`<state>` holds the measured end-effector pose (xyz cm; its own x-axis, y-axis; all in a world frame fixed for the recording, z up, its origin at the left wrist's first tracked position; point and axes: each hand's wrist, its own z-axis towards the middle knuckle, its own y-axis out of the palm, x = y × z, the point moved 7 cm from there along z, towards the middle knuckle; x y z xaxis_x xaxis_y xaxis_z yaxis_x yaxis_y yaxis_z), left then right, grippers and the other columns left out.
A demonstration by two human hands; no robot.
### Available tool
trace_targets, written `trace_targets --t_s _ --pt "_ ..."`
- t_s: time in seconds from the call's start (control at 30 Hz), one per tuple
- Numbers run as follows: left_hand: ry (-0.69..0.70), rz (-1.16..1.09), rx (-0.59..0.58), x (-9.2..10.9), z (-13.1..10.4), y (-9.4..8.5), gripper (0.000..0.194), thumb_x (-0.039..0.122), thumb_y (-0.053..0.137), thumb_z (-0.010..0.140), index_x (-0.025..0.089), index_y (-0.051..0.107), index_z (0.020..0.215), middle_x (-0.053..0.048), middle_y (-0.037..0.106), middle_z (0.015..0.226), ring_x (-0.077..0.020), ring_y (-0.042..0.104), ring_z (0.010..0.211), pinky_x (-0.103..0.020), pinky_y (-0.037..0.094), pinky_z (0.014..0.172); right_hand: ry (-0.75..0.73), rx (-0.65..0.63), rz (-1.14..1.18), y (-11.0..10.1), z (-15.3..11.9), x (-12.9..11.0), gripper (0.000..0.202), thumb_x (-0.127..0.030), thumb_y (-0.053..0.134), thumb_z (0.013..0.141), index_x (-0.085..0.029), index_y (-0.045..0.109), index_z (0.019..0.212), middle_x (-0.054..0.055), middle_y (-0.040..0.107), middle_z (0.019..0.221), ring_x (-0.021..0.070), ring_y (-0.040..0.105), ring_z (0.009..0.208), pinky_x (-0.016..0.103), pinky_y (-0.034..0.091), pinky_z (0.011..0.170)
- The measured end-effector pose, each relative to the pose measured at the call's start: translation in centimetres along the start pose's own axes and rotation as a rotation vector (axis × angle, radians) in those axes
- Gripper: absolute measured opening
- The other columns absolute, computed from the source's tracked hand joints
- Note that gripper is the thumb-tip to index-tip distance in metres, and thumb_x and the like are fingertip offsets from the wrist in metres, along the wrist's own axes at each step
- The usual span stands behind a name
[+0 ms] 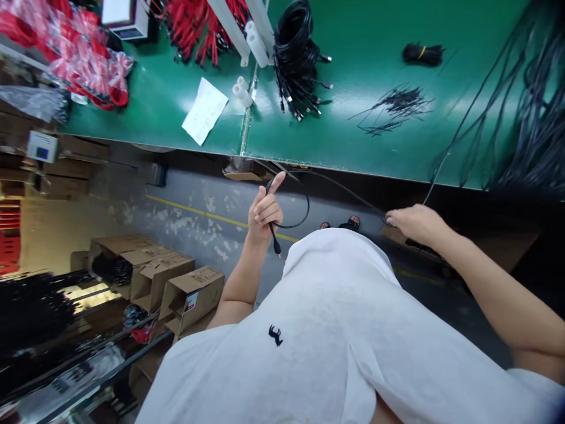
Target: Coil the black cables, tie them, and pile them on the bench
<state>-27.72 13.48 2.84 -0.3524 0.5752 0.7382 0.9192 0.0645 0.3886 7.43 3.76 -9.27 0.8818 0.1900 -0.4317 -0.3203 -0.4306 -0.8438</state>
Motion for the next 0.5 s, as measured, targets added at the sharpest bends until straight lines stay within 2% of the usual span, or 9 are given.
trace_targets --t_s 0.07,0.13,0.2,0.27,0.33,0.4,0.47,0.5 --pt "-0.035 -0.036 -0.041 -0.4 0.3 0.4 0.039 0.04 0.031 0.105 0.025 0.062 0.123 0.009 0.022 0.048 -0.0041 0.019 0.03 -0.013 0.016 0.03 -0.049 -0.077 0.012 0.3 -1.9 -3.0 0.037 -0.034 0.042 0.098 -0.019 0.074 0.109 0.011 0.075 0.102 0.0258 0.069 0.088 0.036 0.045 0.077" --pt "-0.135 -0.079 -0.122 -1.4 0.5 1.0 0.04 0.032 0.029 0.105 0.018 0.063 0.121 0.009 0.029 0.05 -0.0025 0.019 0.031 -0.011 0.019 0.031 0.004 -0.075 0.102 -0.7 -2.3 -4.3 0.043 -0.042 0.039 0.098 -0.025 0.064 0.129 0.008 0.073 0.111 0.0249 0.069 0.093 0.034 0.049 0.077" --pt "-0.251 -0.092 -0.235 -2.9 0.2 2.1 0.039 0.027 0.033 0.103 0.012 0.065 0.119 0.008 0.032 0.049 -0.0021 0.017 0.031 -0.012 0.02 0.032 0.088 -0.058 0.231 -2.0 -0.9 -4.4 0.057 -0.051 0.046 0.094 -0.026 0.049 0.145 0.007 0.072 0.112 0.0233 0.07 0.089 0.032 0.051 0.073" --pt "-0.344 -0.071 -0.379 -4.4 -0.4 3.6 0.035 0.026 0.042 0.1 0.009 0.067 0.117 0.009 0.032 0.047 -0.0022 0.015 0.031 -0.013 0.019 0.032 0.109 -0.05 0.349 -3.0 2.0 -4.9 0.078 -0.055 0.058 0.085 -0.024 0.034 0.153 0.008 0.07 0.114 0.0212 0.069 0.082 0.031 0.052 0.07" --pt "-0.402 -0.042 -0.516 -5.7 -1.3 5.2 0.034 0.028 0.054 0.094 0.008 0.068 0.117 0.009 0.034 0.046 -0.002 0.014 0.03 -0.015 0.018 0.031 0.036 -0.047 0.504 -3.7 5.3 -6.4 0.08 -0.051 0.061 0.083 -0.023 0.032 0.152 0.007 0.069 0.114 0.0173 0.067 0.075 0.029 0.051 0.069" --pt "-0.431 -0.016 -0.587 -6.3 -1.9 6.2 0.038 0.031 0.062 0.089 0.007 0.069 0.117 0.008 0.036 0.045 -0.0018 0.016 0.03 -0.016 0.018 0.03 -0.047 -0.039 0.716 -4.3 7.7 -7.9 0.061 -0.047 0.055 0.088 -0.022 0.042 0.142 0.003 0.07 0.098 0.0126 0.062 0.063 0.026 0.049 0.065" --pt "-0.424 -0.009 -0.565 -6.3 -2.1 6.2 0.04 0.034 0.064 0.087 0.008 0.069 0.117 0.008 0.036 0.045 -0.0019 0.018 0.028 -0.017 0.018 0.03 -0.049 0.021 0.899 -4.9 8.7 -8.2 0.04 -0.048 0.046 0.093 -0.02 0.055 0.121 -0.002 0.063 0.073 0.01 0.053 0.053 0.023 0.044 0.058" --pt "-0.408 -0.015 -0.527 -6.0 -2.0 6.0 0.04 0.035 0.063 0.088 0.009 0.069 0.117 0.008 0.035 0.045 -0.0019 0.019 0.028 -0.017 0.018 0.03 -0.015 0.075 0.938 -5.3 8.7 -7.7 0.035 -0.049 0.044 0.094 -0.02 0.058 0.109 -0.004 0.057 0.064 0.0093 0.049 0.049 0.022 0.041 0.055"
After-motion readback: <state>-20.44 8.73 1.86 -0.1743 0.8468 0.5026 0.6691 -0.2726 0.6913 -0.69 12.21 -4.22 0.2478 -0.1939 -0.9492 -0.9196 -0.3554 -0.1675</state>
